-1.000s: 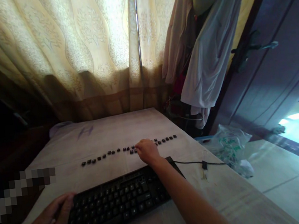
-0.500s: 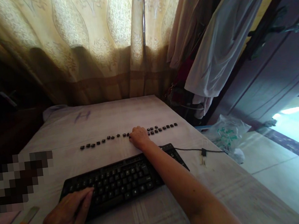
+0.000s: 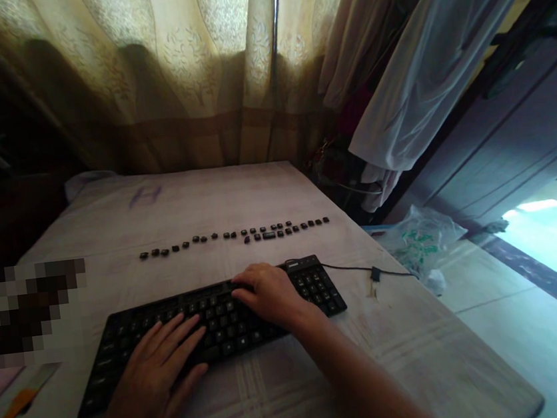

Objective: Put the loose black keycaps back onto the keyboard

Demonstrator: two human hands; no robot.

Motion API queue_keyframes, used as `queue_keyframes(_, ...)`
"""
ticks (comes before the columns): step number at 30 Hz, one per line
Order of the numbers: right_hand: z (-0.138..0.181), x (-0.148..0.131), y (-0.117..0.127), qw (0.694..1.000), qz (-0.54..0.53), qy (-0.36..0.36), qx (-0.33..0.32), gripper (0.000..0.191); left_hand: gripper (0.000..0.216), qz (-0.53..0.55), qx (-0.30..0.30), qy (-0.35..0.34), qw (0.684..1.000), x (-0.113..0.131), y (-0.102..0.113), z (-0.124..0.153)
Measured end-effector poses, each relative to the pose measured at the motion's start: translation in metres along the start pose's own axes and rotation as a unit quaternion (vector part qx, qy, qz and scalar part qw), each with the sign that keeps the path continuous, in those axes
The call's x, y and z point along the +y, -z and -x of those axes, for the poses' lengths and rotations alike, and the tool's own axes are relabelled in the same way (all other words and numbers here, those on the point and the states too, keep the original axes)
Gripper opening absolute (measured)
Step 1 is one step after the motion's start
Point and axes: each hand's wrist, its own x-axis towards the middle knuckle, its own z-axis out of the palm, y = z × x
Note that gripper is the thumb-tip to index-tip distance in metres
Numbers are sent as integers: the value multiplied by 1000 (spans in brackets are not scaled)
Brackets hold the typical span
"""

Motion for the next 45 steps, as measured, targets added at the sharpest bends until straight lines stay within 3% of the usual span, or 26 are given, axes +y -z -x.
queue_keyframes(7,-9,-10,-22,996,71,38,-46,24,41,17,-34,9,999,-1,-3,4)
queue_keyframes(20,-4,-5,-30,994,93,54,-32,25,37,11,-19,7,1000,1,-3,3)
queue_keyframes(35,-4,-9,-31,990,128,41,-44,29,55,-7,-55,66,996,9,-22,-33)
queue_keyframes(45,-2,2,-18,993,60,103,-15,28,55,-10,-55,74,996,11,-27,-30)
